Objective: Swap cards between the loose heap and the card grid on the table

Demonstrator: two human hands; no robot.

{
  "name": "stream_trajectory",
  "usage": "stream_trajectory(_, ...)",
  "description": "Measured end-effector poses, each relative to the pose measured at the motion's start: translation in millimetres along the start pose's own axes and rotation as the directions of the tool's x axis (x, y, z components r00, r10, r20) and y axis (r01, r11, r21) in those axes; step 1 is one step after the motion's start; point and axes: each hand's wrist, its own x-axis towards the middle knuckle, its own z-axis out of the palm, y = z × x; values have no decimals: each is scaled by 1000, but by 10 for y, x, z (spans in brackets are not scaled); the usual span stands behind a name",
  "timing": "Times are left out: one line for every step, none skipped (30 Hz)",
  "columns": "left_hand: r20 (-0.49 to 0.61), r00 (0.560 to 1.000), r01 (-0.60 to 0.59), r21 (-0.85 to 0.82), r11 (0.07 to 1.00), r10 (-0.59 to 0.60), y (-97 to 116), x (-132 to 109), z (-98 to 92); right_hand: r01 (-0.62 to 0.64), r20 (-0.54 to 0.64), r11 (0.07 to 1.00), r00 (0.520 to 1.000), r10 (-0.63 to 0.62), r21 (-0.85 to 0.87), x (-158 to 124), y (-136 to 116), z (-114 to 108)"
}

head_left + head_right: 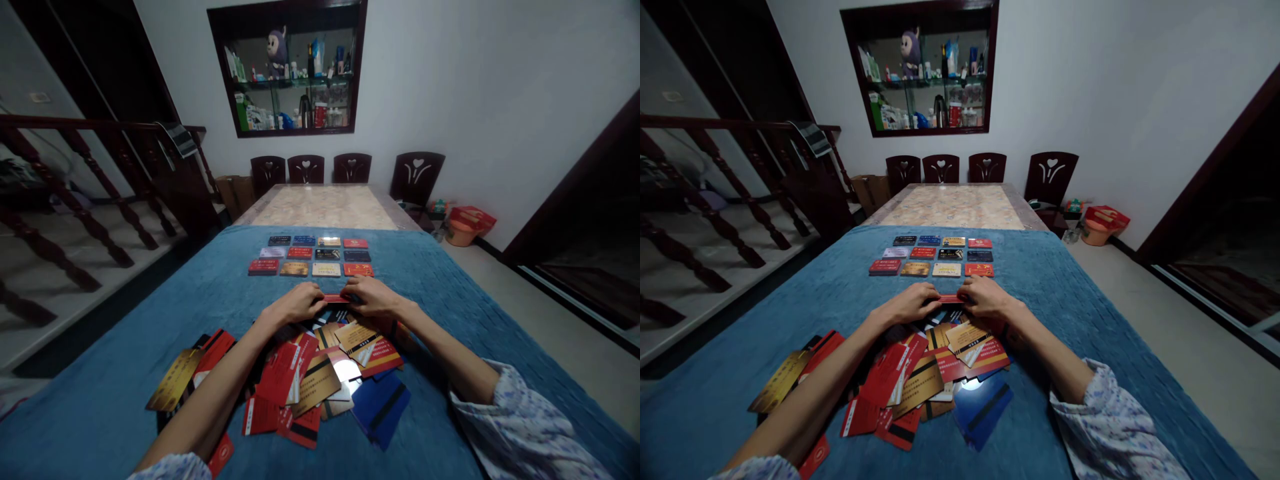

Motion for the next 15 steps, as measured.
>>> stream_trajectory(-9,1000,0,-18,1000,0,-7,1,2,-9,-8,1000,1000,9,9,4,6,8)
stream_trajectory(-17,1000,1,-36,999,-2,-16,3,8,-15,-18,1000,1000,15,19,7,12,16)
stream_trajectory(-28,1000,4,-53,999,-6,-29,6,18,-20,-29,999,999,21,32,9,17,24)
stream_trajectory(-41,999,10,-71,997,-13,-44,11,31,-26,-40,999,999,28,44,10,22,32)
stream_trajectory(-56,998,18,-88,996,-23,-61,17,45,-31,-50,998,998,34,56,11,27,40)
stream_trajectory(-75,997,27,-106,994,-35,-78,23,60,-40,-61,997,997,44,66,10,30,47)
stream_trajectory(-93,995,36,-123,992,-48,-94,28,75,-51,-69,996,996,57,72,10,32,53)
stream_trajectory(-108,992,46,-139,989,-62,-109,32,90,-67,-77,995,994,73,75,9,33,59)
stream_trajectory(-118,990,55,-151,987,-74,-121,35,102,-85,-85,994,992,91,74,9,33,65)
stream_trajectory(-126,988,64,-161,985,-85,-132,37,113,-100,-90,992,990,106,71,9,31,70)
stream_trajectory(-135,986,73,-168,983,-97,-139,37,123,-114,-95,991,988,120,68,9,29,74)
stream_trajectory(-144,984,83,-172,982,-109,-145,36,131,-125,-98,990,986,132,67,8,26,79)
stream_trajectory(-153,981,93,-175,980,-121,-149,34,139,-136,-100,988,985,143,68,8,23,84)
stream_trajectory(-164,978,102,-179,979,-132,-152,33,147,-149,-102,986,983,155,71,8,20,89)
stream_trajectory(-175,974,108,-184,977,-141,-155,32,154,-162,-103,984,980,169,76,8,17,94)
